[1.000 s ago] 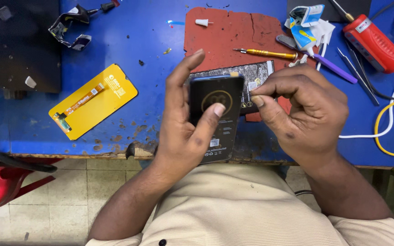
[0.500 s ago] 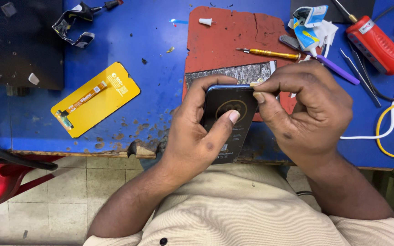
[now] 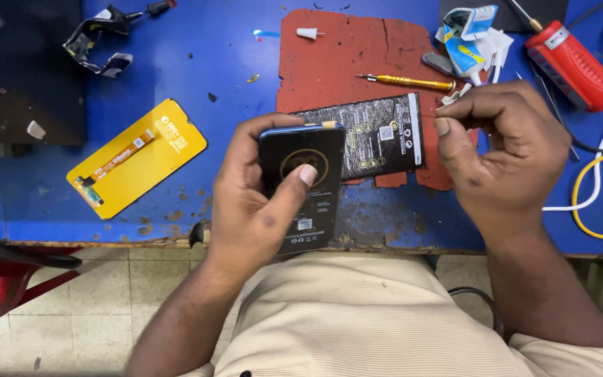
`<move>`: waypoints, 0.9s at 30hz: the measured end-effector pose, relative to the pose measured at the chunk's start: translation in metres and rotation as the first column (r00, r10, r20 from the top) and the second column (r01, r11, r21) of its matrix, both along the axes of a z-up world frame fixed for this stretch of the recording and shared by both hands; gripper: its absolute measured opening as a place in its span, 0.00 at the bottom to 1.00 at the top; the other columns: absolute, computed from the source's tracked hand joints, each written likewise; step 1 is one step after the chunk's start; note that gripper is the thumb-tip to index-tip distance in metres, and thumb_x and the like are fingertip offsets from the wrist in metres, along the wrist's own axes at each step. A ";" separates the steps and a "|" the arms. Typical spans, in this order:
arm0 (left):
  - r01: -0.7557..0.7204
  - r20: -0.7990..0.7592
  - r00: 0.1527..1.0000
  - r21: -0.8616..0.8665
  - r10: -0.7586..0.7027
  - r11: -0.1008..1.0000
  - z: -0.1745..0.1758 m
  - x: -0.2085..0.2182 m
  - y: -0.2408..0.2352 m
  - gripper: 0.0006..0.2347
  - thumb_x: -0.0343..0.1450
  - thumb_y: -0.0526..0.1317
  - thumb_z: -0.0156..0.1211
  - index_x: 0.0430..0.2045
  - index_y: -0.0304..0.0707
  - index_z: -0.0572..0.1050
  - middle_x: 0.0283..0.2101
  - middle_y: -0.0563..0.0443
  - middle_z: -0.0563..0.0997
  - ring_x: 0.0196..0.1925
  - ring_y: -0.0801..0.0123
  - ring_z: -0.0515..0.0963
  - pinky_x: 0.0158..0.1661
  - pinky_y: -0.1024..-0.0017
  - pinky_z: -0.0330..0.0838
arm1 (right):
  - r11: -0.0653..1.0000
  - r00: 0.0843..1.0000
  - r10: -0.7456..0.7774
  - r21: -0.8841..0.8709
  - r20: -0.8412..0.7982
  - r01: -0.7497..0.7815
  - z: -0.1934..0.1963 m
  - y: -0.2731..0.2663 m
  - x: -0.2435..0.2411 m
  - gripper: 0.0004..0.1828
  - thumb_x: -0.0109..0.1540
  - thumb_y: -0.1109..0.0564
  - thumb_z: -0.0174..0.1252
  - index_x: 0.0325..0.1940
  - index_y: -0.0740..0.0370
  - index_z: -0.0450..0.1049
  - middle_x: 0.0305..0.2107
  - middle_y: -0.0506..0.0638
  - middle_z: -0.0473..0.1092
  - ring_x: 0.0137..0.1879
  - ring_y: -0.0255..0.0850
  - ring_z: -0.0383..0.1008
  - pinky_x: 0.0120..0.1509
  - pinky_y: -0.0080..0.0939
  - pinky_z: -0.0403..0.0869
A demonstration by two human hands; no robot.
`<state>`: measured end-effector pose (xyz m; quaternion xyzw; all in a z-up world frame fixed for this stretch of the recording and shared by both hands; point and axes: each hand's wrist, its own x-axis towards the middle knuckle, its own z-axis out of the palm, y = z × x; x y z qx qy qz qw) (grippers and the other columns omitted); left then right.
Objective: The person works on a disassembled smartphone, peeling off a battery sticker, securing the device with rubber bands, and cleaning the edges with a purple tool and a cloth. The phone is handled repeatedly and turned over during the process.
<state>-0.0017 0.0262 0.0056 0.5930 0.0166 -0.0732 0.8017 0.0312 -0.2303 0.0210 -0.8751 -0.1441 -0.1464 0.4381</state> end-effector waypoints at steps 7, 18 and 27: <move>-0.023 -0.006 1.000 0.022 0.023 0.999 -0.005 0.003 0.009 0.18 0.74 0.26 0.58 0.58 0.30 0.65 0.51 0.47 0.78 0.53 0.73 0.79 0.56 0.74 0.76 | 0.991 1.000 0.005 -0.131 -0.014 -0.007 -0.006 -0.010 0.002 0.05 0.71 0.68 0.64 0.43 0.71 0.74 0.39 0.55 0.74 0.43 0.37 0.76 0.50 0.31 0.74; -0.082 0.139 0.988 0.116 0.065 0.990 0.019 0.032 0.037 0.17 0.77 0.24 0.61 0.59 0.27 0.65 0.51 0.45 0.78 0.50 0.74 0.79 0.57 0.77 0.76 | 0.994 0.977 -0.049 -0.111 -0.207 0.026 0.006 -0.031 0.045 0.10 0.74 0.58 0.57 0.45 0.69 0.68 0.31 0.47 0.70 0.34 0.31 0.71 0.37 0.29 0.70; 0.071 0.308 0.941 0.226 -0.141 0.972 0.041 0.107 0.011 0.17 0.77 0.24 0.61 0.59 0.25 0.64 0.55 0.46 0.75 0.58 0.72 0.76 0.61 0.78 0.70 | 0.993 0.988 0.034 -0.107 -0.148 -0.051 -0.005 -0.036 0.080 0.06 0.77 0.65 0.55 0.46 0.72 0.72 0.35 0.50 0.73 0.36 0.32 0.72 0.42 0.30 0.70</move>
